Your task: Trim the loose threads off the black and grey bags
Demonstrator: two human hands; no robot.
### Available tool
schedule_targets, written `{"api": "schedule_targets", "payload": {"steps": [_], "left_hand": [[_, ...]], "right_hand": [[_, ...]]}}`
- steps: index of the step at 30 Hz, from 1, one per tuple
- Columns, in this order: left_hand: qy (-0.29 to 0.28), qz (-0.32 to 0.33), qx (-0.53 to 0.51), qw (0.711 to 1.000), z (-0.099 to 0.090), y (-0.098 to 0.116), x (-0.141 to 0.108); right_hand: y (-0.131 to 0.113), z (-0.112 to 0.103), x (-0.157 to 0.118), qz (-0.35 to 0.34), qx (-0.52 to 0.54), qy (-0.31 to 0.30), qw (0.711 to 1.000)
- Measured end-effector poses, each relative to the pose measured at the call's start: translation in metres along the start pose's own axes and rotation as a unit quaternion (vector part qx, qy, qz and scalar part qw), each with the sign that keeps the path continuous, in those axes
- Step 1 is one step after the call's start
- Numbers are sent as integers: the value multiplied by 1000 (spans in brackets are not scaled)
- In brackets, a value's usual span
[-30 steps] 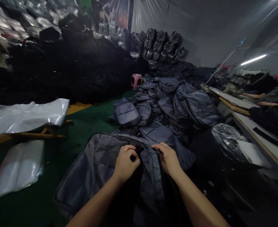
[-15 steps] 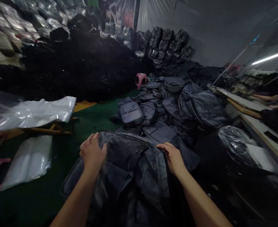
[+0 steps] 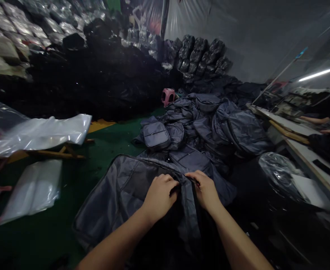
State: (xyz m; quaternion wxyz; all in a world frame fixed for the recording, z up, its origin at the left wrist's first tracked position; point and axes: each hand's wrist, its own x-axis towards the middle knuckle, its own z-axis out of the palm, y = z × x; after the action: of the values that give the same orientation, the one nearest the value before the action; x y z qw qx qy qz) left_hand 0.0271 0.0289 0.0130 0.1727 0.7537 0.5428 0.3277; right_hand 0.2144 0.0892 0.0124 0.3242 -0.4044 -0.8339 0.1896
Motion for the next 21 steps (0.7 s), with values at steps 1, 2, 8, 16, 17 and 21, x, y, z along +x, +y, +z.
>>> {"api": "schedule_targets", "payload": {"steps": [1, 2, 8, 16, 17, 21], "left_hand": [[-1, -1, 10, 1000, 2, 0, -1], [0, -5, 13, 1000, 5, 0, -1], [35, -47, -20, 998, 29, -1, -3], [153, -142, -21, 978, 1, -19, -5], [179, -159, -20, 971, -8, -18, -6], [102, -133, -104, 980, -30, 14, -14]], "right_hand": [[0, 0, 0, 1, -3, 2, 1000], [-1, 1, -1, 3, -6, 3, 1000], [-3, 3, -1, 3, -13, 6, 1000], [-3, 3, -1, 9, -12, -1, 1000], [-3, 4, -1, 10, -11, 1, 1000], [-1, 4, 2, 9, -1, -10, 1000]]}}
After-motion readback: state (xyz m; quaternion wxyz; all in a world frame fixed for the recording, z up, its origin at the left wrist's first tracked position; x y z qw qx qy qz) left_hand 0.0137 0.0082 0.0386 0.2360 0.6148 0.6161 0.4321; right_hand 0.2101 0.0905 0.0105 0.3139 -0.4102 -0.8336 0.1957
